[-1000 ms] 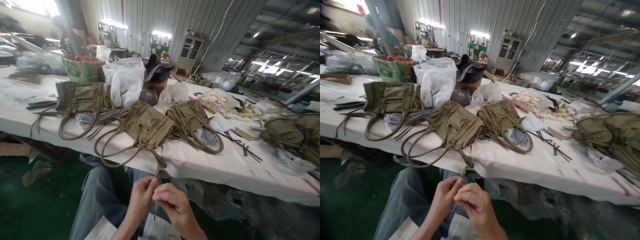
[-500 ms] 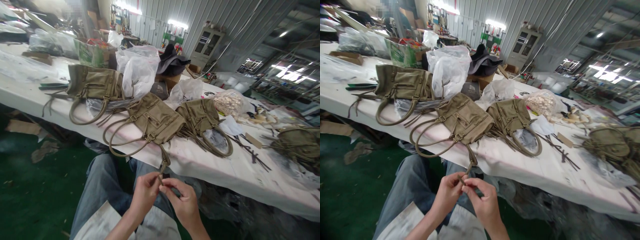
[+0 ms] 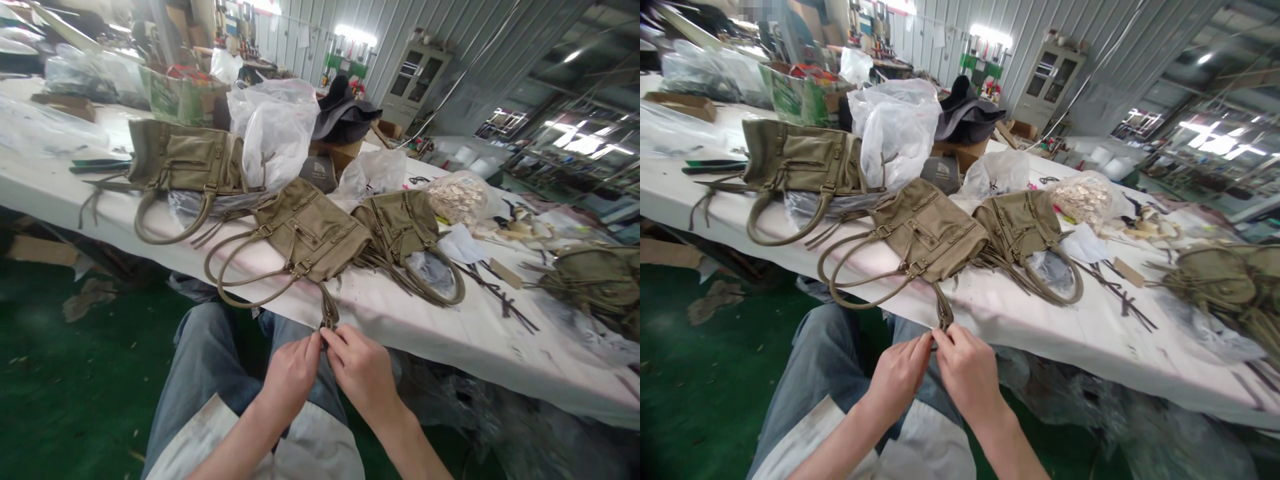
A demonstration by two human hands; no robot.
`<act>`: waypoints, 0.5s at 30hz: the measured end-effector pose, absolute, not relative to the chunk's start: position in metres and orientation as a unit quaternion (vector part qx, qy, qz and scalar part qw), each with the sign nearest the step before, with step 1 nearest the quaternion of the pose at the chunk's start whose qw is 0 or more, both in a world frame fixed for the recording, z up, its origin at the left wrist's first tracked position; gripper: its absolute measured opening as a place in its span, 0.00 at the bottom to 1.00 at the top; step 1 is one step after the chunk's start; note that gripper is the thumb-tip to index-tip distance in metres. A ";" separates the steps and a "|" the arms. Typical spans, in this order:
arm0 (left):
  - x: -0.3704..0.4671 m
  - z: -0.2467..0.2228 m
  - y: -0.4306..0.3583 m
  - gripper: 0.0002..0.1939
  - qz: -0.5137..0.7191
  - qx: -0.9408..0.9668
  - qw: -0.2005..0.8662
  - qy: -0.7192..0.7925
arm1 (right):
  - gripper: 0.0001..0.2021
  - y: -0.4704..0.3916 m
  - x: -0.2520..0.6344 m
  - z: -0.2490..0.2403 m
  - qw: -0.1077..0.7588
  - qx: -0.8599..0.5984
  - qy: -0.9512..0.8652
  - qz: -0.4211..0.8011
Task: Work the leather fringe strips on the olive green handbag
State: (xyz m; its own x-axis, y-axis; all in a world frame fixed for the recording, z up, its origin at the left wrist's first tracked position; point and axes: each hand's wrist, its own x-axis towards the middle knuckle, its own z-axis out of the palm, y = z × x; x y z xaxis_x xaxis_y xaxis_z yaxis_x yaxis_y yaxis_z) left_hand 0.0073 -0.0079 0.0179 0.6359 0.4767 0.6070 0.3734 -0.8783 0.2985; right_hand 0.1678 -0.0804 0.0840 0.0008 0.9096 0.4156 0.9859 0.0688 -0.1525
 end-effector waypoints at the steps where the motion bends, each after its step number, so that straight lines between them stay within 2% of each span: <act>1: 0.006 0.016 -0.006 0.15 0.362 0.902 0.061 0.229 | 0.13 -0.078 0.168 0.086 0.195 -0.681 -0.701 -0.080; 3: 0.007 0.013 -0.003 0.20 0.374 0.898 0.046 0.227 | 0.08 -0.074 0.169 0.088 0.178 -0.686 -0.703 -0.062; 5: 0.009 0.011 0.000 0.21 0.377 0.889 0.088 0.247 | 0.08 -0.070 0.169 0.089 0.175 -0.687 -0.703 -0.045; 9: 0.013 0.014 0.005 0.11 0.295 0.799 0.428 0.303 | 0.11 -0.067 0.171 0.084 0.175 -0.698 -0.694 0.005; 10: 0.014 0.016 0.006 0.11 0.271 0.773 0.481 0.311 | 0.12 -0.068 0.171 0.082 0.175 -0.700 -0.692 0.014; 13: 0.013 0.021 0.006 0.14 0.262 0.760 0.492 0.334 | 0.14 -0.074 0.167 0.077 0.195 -0.703 -0.684 0.000; 15: 0.013 0.024 0.004 0.15 0.272 0.753 0.491 0.343 | 0.14 -0.080 0.161 0.071 0.256 -0.705 -0.660 -0.038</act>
